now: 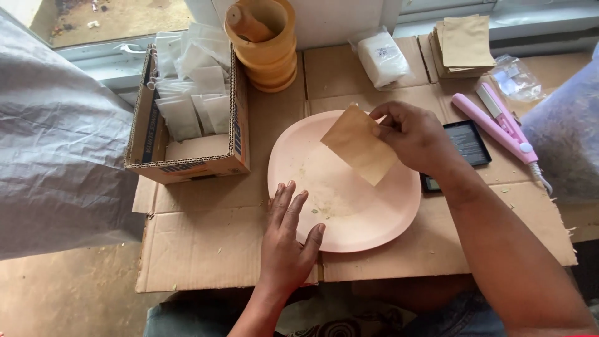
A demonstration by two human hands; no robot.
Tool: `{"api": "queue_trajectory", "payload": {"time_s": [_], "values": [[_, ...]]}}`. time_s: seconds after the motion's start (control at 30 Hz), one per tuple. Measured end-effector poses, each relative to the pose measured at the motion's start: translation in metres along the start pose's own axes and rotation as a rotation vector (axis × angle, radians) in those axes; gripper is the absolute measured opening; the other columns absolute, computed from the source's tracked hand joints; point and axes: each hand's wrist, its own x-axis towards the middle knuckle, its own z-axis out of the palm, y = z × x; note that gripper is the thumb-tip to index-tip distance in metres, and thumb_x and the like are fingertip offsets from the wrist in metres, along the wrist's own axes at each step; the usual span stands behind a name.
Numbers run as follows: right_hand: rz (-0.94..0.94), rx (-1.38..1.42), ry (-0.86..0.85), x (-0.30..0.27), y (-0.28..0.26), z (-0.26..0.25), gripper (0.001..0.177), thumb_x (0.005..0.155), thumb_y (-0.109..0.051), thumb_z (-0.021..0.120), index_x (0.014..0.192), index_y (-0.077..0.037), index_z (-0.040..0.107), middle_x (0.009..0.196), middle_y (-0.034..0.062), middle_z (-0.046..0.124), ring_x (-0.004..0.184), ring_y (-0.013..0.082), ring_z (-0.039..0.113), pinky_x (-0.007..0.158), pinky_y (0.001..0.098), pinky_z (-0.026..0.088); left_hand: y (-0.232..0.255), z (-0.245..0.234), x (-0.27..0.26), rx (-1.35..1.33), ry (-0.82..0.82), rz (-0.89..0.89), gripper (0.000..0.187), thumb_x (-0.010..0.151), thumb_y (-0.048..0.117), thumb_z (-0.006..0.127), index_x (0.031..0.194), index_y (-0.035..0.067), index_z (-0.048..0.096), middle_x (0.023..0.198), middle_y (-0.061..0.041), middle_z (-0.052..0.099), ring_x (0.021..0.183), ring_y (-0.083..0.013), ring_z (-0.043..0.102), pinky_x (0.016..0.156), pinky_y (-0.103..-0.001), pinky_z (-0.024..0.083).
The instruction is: Filling small filter bags with dried herbs using a spoon and weighing them on a digital scale.
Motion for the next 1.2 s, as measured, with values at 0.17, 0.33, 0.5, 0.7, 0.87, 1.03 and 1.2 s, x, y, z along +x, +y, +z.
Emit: {"api": "queue_trajectory", "payload": {"time_s": [0.17, 0.33, 0.5, 0.7, 0.87, 1.03, 1.2], "values": [[-0.049, -0.066, 0.106, 0.012, 0.007, -0.023, 0.015, 0.094, -0.014, 0.068, 0.109, -0.014, 0.071, 0.077, -0.0008, 0.060, 0.069, 0.0085, 0.051, 0.062, 0.0252, 0.041, -0.001, 0.000, -0.001, 0.046, -0.007, 0.007, 0.054, 0.095, 0.024, 0.065, 0.143, 0.006, 0.049, 0.158, -0.015, 0.041, 0.152, -0.0348, 0.030, 0.121, -0.052, 0.029], [0.025, -0.149, 0.339, 0.066, 0.060, -0.081, 0.019, 0.098, -0.019, 0.064, 0.116, -0.020, 0.069, 0.076, -0.0027, 0.058, 0.061, 0.0097, 0.046, 0.051, 0.0294, 0.037, 0.000, 0.002, -0.001, 0.052, -0.014, 0.021, 0.054, 0.095, 0.024, 0.066, 0.142, 0.004, 0.049, 0.157, -0.016, 0.042, 0.152, -0.0354, 0.031, 0.121, -0.052, 0.030], [-0.087, -0.302, 0.729, 0.126, 0.122, -0.135, 0.012, 0.091, -0.018, 0.072, 0.102, -0.014, 0.072, 0.082, -0.0002, 0.070, 0.070, 0.0137, 0.064, 0.061, 0.0357, 0.051, 0.001, 0.003, 0.002, 0.094, -0.014, 0.014, 0.056, 0.094, 0.024, 0.066, 0.143, 0.005, 0.049, 0.156, -0.015, 0.043, 0.151, -0.0335, 0.033, 0.122, -0.050, 0.031], [-0.018, -0.441, 0.750, 0.171, 0.159, -0.150, 0.020, 0.091, -0.015, 0.081, 0.103, -0.015, 0.065, 0.074, 0.0019, 0.067, 0.067, 0.0222, 0.063, 0.064, 0.0394, 0.051, -0.002, 0.006, 0.002, 0.089, -0.020, 0.015, 0.057, 0.093, 0.024, 0.065, 0.145, 0.007, 0.047, 0.158, -0.014, 0.043, 0.152, -0.0343, 0.033, 0.121, -0.049, 0.033], [0.173, -0.658, 0.674, 0.174, 0.136, -0.134, 0.028, 0.096, -0.023, 0.077, 0.111, -0.013, 0.056, 0.110, 0.0206, 0.063, 0.096, 0.0425, 0.060, 0.073, 0.0551, 0.050, -0.001, 0.008, 0.005, 0.115, -0.009, 0.022, 0.056, 0.094, 0.024, 0.064, 0.145, 0.008, 0.048, 0.158, -0.013, 0.043, 0.152, -0.0334, 0.034, 0.122, -0.051, 0.032], [0.235, -0.670, 0.432, 0.154, 0.062, -0.116, 0.071, 0.101, -0.062, 0.064, 0.146, -0.012, 0.039, 0.135, 0.0273, 0.049, 0.122, 0.0492, 0.044, 0.092, 0.0634, 0.035, -0.002, 0.011, 0.004, 0.094, -0.006, -0.010, 0.057, 0.093, 0.026, 0.065, 0.145, 0.010, 0.048, 0.158, -0.012, 0.044, 0.153, -0.0326, 0.034, 0.121, -0.050, 0.033], [0.482, -0.737, 0.242, 0.160, 0.035, -0.106, 0.102, 0.079, -0.071, 0.064, 0.158, -0.028, 0.016, 0.147, 0.0291, 0.039, 0.135, 0.0462, 0.037, 0.099, 0.0571, 0.023, -0.004, 0.011, 0.003, 0.107, 0.012, -0.005, 0.056, 0.092, 0.028, 0.065, 0.144, 0.010, 0.050, 0.157, -0.012, 0.046, 0.152, -0.0340, 0.036, 0.122, -0.052, 0.032]]}}
